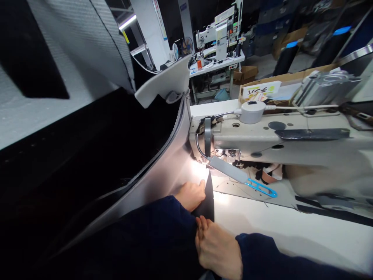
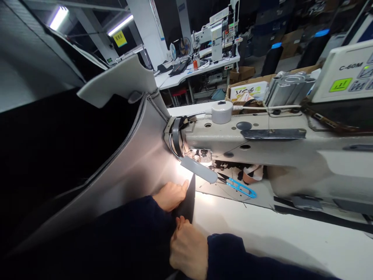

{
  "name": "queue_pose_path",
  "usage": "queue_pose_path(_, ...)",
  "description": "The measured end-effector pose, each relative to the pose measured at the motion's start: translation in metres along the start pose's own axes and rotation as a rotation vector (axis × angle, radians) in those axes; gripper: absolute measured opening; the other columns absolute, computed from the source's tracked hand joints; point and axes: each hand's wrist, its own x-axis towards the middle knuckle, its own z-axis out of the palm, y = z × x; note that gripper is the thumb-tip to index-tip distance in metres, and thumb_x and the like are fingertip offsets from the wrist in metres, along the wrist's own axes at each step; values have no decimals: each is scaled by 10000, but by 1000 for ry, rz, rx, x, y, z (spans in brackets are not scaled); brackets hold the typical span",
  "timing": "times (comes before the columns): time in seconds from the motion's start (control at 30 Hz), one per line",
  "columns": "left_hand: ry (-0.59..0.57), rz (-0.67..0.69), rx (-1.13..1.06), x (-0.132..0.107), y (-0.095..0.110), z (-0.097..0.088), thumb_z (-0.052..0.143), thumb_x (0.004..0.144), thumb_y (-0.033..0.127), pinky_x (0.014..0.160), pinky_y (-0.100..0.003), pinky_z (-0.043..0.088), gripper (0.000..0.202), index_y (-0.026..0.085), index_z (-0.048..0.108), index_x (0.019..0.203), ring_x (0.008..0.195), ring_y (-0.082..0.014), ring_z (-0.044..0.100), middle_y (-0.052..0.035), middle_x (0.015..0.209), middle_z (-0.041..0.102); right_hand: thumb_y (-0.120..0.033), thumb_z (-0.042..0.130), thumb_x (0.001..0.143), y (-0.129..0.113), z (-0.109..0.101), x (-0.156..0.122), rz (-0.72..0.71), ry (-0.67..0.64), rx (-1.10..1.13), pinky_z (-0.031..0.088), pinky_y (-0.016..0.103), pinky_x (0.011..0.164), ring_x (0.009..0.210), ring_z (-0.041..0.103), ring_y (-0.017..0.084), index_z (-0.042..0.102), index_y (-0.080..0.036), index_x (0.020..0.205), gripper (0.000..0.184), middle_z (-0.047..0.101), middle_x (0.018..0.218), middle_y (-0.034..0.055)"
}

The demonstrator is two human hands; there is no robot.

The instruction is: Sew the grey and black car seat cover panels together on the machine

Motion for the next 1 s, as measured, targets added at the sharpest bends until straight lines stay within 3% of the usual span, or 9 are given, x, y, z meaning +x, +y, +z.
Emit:
queue_pose_path(0.33,-10,-13,-51,1,2,2,524,756,101,580,-334,463,549,-1,418,1285,707,-280,639,-167,778,633,137,431,721,1,4,-6,-4,-18,93,561,352,802,929,682,248,685,1,972,382,690,1017,204)
queue_pose_path(0.57,-40,-60,-126,2,4,3,483,757,90,595,-338,477,529,44,410,1279,739,-293,645,-152,805,635,1,487,756,-7,20,-9,105,-95,225,522,464,834,1022,636,303,659,-20,1036,328,660,1083,233)
queue_pose_path(0.83,-30,-57,-223,5,-3,-7,447,776,101,582,-317,459,317,106,499,1088,698,-256,636,-119,817,643,-108,544,825,31,-11,35,155,-278,399,522,395,781,931,644,275,656,-21,924,173,676,1014,236)
queue_pose_path(1.0,-3,-51,-197,17,-14,-13,417,788,102,586,-312,454,259,114,515,1028,681,-240,631,-111,807,642,-107,535,838,56,-3,45,-7,-228,298,497,403,758,930,635,290,659,-34,925,168,679,979,227)
